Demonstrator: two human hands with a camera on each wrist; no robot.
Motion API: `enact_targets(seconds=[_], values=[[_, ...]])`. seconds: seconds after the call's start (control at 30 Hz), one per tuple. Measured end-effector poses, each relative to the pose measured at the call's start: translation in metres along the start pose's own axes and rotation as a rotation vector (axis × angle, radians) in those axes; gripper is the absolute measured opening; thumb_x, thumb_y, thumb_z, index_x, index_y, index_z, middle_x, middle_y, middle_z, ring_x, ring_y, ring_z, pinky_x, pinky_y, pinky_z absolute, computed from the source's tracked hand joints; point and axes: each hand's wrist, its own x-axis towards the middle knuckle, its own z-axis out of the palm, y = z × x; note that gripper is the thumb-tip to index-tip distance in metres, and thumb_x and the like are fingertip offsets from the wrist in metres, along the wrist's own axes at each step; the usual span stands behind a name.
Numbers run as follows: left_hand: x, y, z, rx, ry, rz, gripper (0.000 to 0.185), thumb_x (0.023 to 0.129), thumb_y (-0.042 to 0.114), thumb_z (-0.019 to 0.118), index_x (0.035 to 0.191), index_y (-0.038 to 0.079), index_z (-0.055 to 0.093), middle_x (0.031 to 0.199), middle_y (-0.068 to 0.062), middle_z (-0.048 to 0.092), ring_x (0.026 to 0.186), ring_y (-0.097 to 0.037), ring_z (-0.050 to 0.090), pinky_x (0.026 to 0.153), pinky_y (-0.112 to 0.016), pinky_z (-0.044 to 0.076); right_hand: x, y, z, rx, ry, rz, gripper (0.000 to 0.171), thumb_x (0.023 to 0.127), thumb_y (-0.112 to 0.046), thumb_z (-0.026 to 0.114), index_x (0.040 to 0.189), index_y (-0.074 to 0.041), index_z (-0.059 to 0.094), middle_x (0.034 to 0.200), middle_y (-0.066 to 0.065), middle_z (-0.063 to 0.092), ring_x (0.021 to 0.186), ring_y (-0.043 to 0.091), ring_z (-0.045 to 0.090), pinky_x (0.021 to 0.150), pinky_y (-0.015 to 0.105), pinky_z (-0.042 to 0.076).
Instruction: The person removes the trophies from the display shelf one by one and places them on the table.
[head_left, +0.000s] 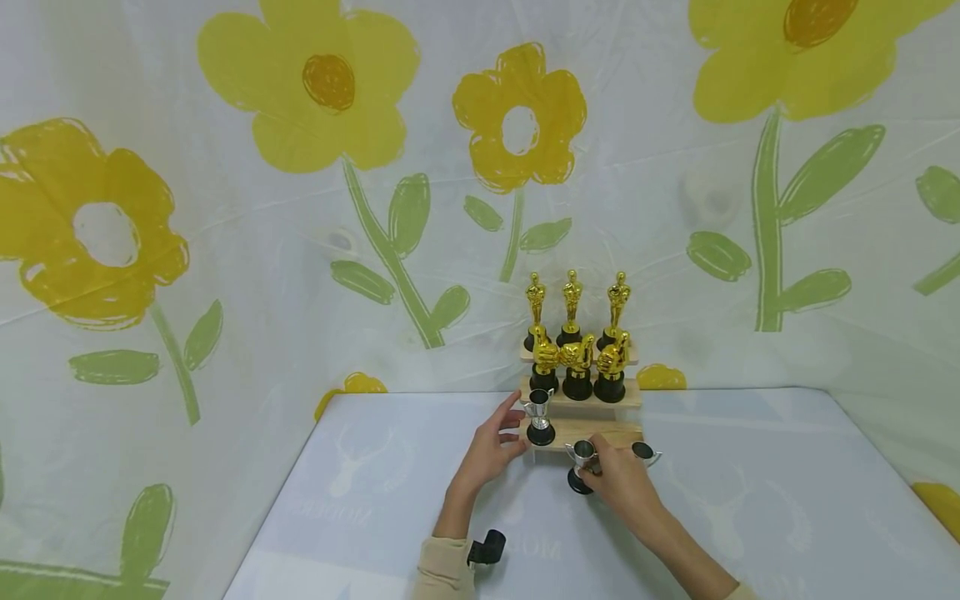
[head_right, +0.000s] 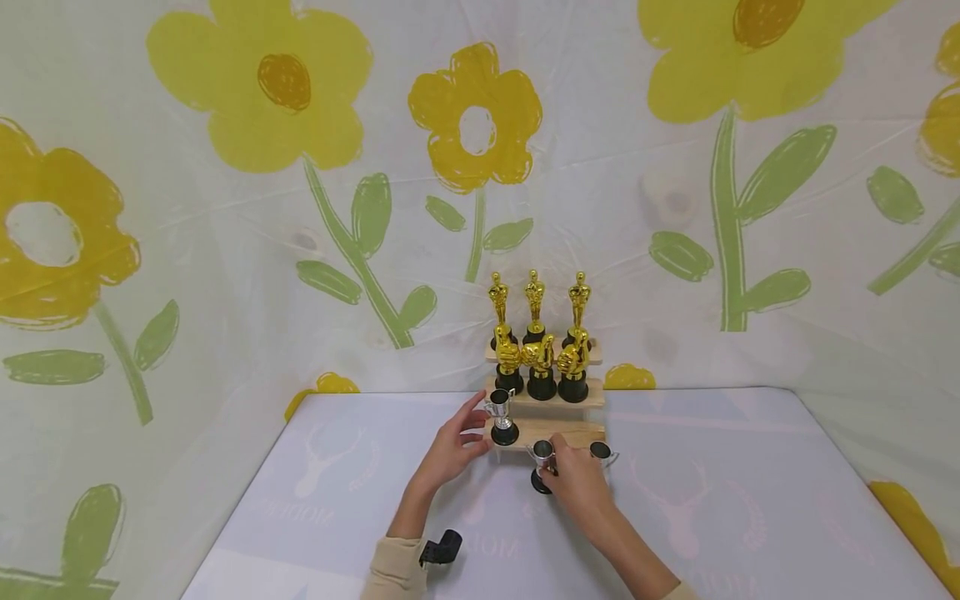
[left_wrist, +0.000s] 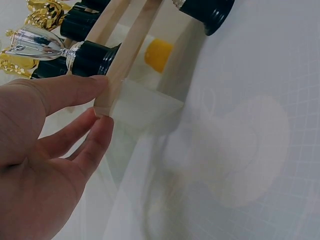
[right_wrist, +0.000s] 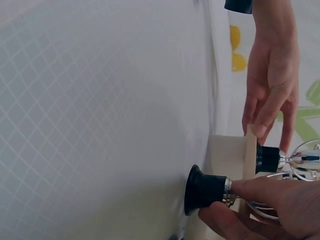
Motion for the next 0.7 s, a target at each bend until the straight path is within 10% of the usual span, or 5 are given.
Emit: enact_targets(seconds=[0.7], values=[[0.0000, -0.0003, 0.0005, -0.007, -0.002, 0.003, 0.082, 0.085, 0.000, 0.070, 0.154, 0.019, 0.031, 0.133, -0.016, 0.058, 0.121, -0.032, 0.057, 0.099, -0.040, 0.054, -0.0016, 0.0018, 0.0032, -0.015, 0.018, -0.015, 0.038, 0.075, -0.004, 0.082, 0.101, -0.007, 0.055, 0.083, 0.009, 0.074, 0.077, 0.024, 0.072, 0.058, 0.033, 0.058]])
